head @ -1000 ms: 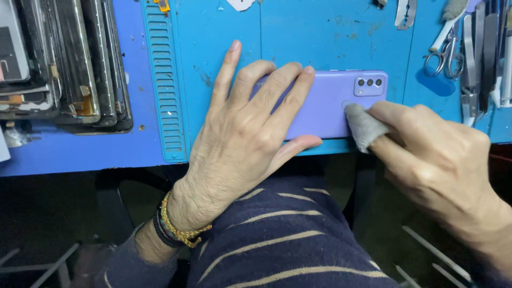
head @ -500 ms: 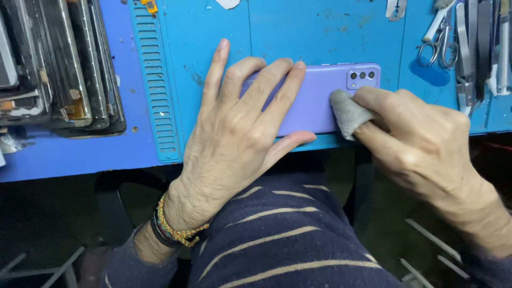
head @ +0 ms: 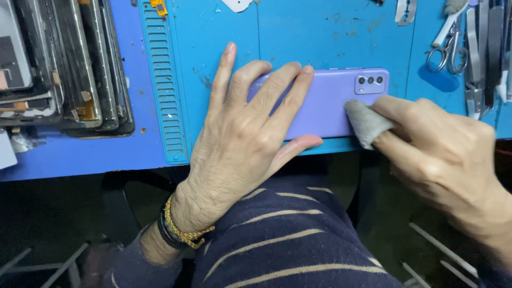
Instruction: Cleaning the exterior of a purple TCL smartphone using a cloth and cleaning solution.
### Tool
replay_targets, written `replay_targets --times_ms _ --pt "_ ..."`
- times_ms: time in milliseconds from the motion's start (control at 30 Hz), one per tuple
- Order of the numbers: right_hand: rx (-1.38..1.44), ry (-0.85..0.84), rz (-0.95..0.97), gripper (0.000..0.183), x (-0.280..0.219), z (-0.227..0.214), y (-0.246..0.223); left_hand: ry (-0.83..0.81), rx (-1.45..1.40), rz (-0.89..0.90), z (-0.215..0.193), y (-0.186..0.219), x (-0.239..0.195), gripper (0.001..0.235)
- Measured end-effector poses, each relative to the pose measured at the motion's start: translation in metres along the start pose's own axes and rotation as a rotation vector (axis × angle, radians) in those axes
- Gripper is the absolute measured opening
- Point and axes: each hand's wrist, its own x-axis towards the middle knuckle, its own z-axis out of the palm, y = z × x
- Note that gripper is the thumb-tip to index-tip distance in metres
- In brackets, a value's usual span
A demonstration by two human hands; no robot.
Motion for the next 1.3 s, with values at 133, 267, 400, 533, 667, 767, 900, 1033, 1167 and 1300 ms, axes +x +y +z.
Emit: replay_targets --times_ms 133,267,400,533,667,767,900,1033,1167,1300 --pt "-0.027 0.002 0.030 0.027 0.000 0.001 0.000 0.011 0.005 0.004 0.001 -0.001 0.001 0.081" --pt "-0.028 0.019 0.035 0.039 0.003 -0.004 -0.005 0.006 -0.001 0.001 0.000 -0.001 0.000 0.081" --pt "0.028 -0.012 0.062 0.021 0.002 -0.001 -0.004 0.001 -0.004 0.002 0.003 -0.001 -0.001 0.081" --pt "-0.013 0.043 0.042 0.033 0.006 -0.002 -0.005 0.003 0.007 0.006 0.002 -0.003 0.002 0.081" --pt "0.080 0.044 0.049 0.025 -0.007 0.005 -0.001 -0.004 0.002 -0.001 0.001 -0.001 0.000 0.081" --pt "0.025 0.020 0.062 0.019 -0.003 0.003 0.000 0.000 0.002 -0.003 0.000 -0.001 0.001 0.080" --pt "0.101 0.038 0.035 0.016 -0.001 0.001 0.000 0.003 0.007 0.000 0.000 -0.002 0.000 0.080" --pt "-0.013 0.021 0.045 0.023 -0.001 0.002 -0.002 0.006 0.006 0.002 0.000 0.000 0.000 0.080" --pt "-0.082 0.013 0.053 0.029 0.000 0.000 -0.002 0.008 0.004 0.000 0.000 0.000 0.001 0.080" --pt "-0.055 0.019 0.047 0.012 0.001 0.000 -0.004 0.002 0.000 0.001 0.002 0.000 0.000 0.080"
